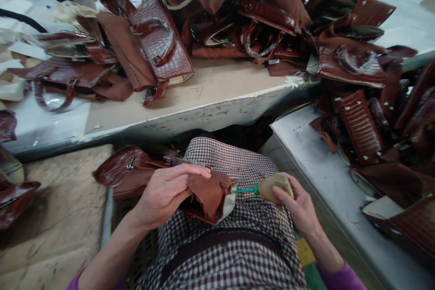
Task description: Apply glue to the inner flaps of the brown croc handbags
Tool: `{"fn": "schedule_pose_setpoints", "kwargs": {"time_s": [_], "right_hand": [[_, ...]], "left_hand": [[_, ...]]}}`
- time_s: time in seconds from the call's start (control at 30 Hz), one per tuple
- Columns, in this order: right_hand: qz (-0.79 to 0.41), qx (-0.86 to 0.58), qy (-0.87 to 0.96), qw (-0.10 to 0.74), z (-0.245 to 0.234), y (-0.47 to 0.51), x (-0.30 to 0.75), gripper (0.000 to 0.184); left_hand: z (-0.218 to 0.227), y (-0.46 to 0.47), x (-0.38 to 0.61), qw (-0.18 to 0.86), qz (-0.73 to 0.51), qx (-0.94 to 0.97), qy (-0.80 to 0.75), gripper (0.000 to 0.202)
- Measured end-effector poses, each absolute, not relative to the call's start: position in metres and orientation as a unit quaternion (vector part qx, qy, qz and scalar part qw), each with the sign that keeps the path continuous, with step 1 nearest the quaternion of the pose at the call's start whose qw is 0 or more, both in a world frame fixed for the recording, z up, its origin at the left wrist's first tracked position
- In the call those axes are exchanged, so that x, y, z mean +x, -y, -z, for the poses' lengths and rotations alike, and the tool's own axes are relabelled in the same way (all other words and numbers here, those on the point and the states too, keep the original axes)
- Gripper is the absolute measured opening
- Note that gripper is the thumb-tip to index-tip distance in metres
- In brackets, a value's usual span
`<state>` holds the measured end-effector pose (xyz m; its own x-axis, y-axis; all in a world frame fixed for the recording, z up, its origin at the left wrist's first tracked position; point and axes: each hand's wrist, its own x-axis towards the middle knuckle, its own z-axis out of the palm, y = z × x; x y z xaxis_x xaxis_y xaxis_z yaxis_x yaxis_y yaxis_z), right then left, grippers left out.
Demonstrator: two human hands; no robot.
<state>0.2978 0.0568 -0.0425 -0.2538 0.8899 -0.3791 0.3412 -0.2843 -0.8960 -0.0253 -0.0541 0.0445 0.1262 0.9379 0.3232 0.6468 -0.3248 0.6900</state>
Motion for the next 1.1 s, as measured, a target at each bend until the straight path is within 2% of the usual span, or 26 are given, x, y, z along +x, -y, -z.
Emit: {"fn": "schedule_pose_setpoints", "kwargs": {"time_s": [0.13,0.33,0.63,1.1], "right_hand": [[-0.593,-0.559,0.535,0.222,0.042,-0.055,0.304,0.042],[-0.642,-0.565,0.456,0.247,0.040,-0.046,0.313,0.045],[-0.603,-0.593,0.483,0.226,0.018,-0.034,0.295,0.049],[-0.715,-0.553,0.367,0.218,0.007,0.002,0.305,0.040]], "left_hand": [[-0.045,0.059,-0.025,0.198,-0.368,0.724,-0.549,0.027],[-0.048,0.074,-0.022,0.199,-0.366,0.721,-0.554,0.029],[-0.049,0.087,-0.009,0.177,-0.368,0.724,-0.556,0.028],[-0.049,0.089,-0.004,0.185,-0.359,0.734,-0.546,0.031]]}}
